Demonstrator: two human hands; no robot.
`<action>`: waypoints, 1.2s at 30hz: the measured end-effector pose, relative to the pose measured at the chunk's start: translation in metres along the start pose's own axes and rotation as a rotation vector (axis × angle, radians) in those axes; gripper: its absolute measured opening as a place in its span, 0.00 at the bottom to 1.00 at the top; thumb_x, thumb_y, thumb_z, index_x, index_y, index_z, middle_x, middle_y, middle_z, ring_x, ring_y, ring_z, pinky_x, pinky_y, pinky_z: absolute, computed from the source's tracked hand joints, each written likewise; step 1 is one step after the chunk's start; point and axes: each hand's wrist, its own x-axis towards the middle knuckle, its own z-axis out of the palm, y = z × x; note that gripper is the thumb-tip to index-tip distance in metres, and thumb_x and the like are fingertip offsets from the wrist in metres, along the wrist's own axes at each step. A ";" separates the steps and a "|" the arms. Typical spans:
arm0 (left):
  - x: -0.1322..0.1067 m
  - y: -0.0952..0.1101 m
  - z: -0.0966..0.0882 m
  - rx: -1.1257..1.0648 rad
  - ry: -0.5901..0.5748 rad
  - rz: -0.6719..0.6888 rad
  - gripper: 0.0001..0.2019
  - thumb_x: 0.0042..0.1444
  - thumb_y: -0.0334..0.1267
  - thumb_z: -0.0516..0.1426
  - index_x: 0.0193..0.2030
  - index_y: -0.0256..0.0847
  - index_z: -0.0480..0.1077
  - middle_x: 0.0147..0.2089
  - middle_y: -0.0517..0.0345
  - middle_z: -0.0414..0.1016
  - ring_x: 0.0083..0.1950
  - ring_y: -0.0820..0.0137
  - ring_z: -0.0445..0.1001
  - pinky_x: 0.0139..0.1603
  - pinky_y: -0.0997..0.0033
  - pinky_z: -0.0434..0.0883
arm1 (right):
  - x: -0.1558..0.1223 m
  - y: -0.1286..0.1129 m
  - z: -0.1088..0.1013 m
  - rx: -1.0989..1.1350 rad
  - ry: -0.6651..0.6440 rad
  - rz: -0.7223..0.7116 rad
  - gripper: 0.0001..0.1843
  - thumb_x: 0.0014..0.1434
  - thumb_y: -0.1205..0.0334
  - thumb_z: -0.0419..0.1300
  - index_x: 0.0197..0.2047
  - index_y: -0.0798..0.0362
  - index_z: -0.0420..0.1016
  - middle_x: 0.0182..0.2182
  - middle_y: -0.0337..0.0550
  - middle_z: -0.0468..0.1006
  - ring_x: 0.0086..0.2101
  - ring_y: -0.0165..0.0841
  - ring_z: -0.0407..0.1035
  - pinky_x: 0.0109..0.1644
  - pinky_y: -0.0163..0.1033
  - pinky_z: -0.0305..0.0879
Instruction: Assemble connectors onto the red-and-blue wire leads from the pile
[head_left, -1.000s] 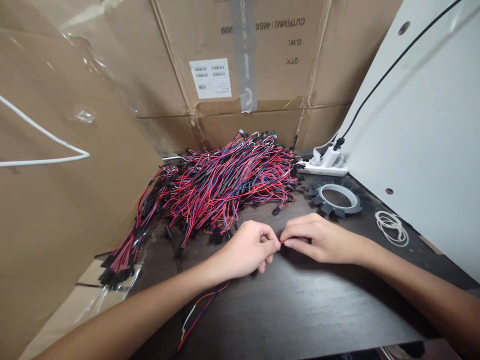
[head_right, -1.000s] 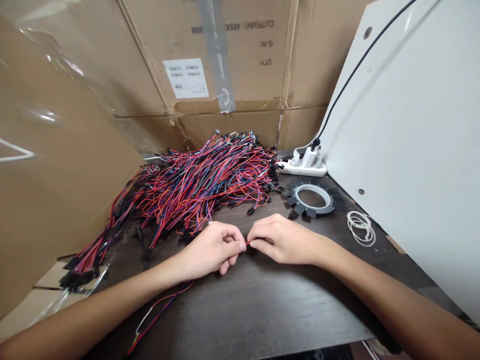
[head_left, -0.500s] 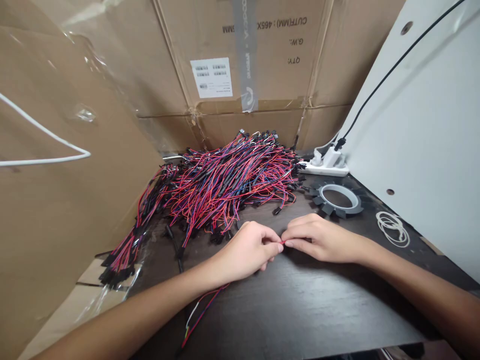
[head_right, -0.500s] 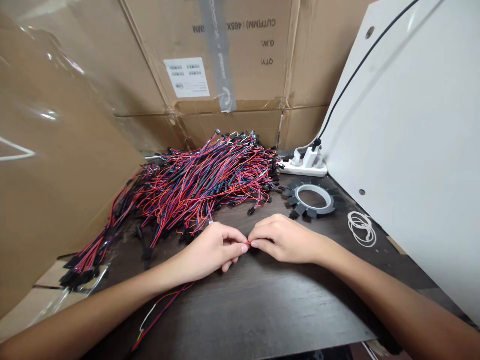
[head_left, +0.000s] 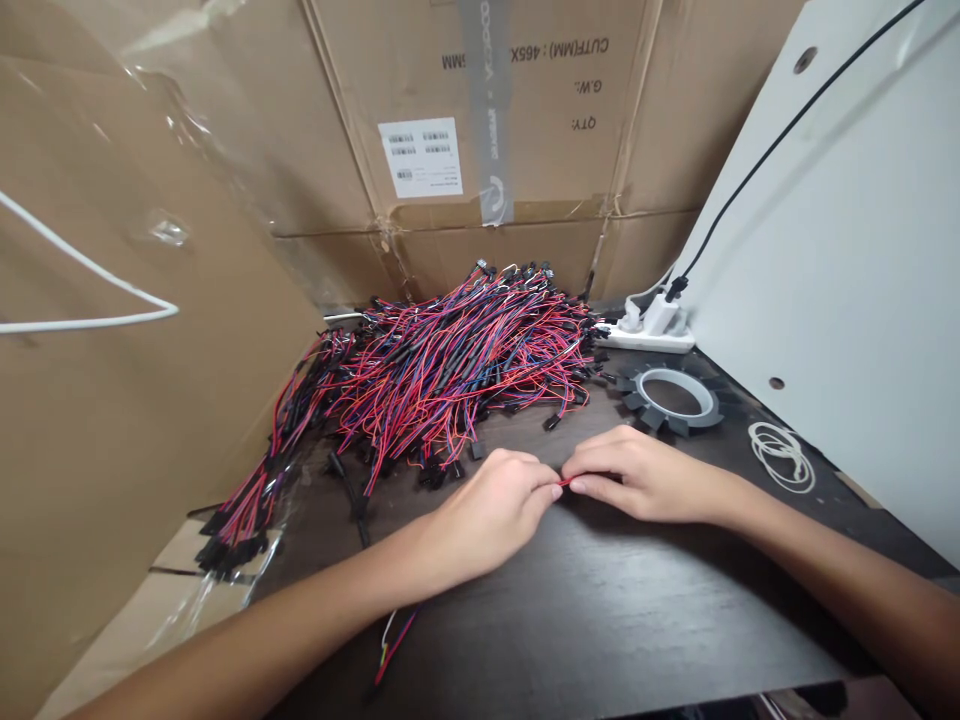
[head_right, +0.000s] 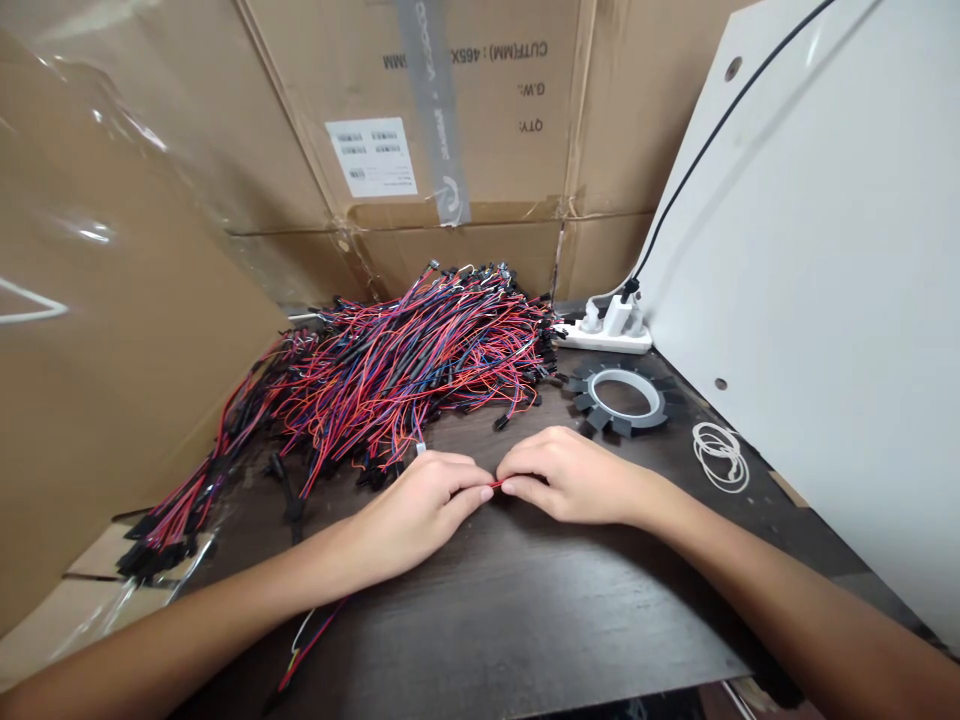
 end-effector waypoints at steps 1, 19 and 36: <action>0.000 0.000 0.000 -0.015 0.004 -0.012 0.14 0.62 0.32 0.49 0.36 0.35 0.77 0.32 0.55 0.75 0.34 0.71 0.72 0.38 0.74 0.63 | 0.000 0.000 0.000 0.001 0.005 -0.001 0.13 0.66 0.64 0.51 0.37 0.59 0.77 0.30 0.47 0.78 0.30 0.32 0.71 0.35 0.34 0.63; 0.006 -0.002 0.005 -0.827 -0.068 -0.493 0.07 0.51 0.37 0.57 0.28 0.34 0.68 0.16 0.66 0.64 0.12 0.80 0.62 0.10 0.83 0.53 | 0.000 0.001 0.001 -0.003 0.058 -0.064 0.15 0.67 0.64 0.49 0.39 0.59 0.76 0.29 0.47 0.76 0.30 0.31 0.69 0.35 0.34 0.63; 0.004 -0.008 0.005 -0.672 -0.107 -0.382 0.09 0.55 0.38 0.54 0.29 0.34 0.69 0.15 0.69 0.58 0.14 0.81 0.56 0.14 0.82 0.50 | -0.001 -0.002 0.001 0.019 0.017 -0.067 0.13 0.65 0.67 0.50 0.38 0.60 0.77 0.30 0.47 0.77 0.30 0.31 0.70 0.35 0.33 0.62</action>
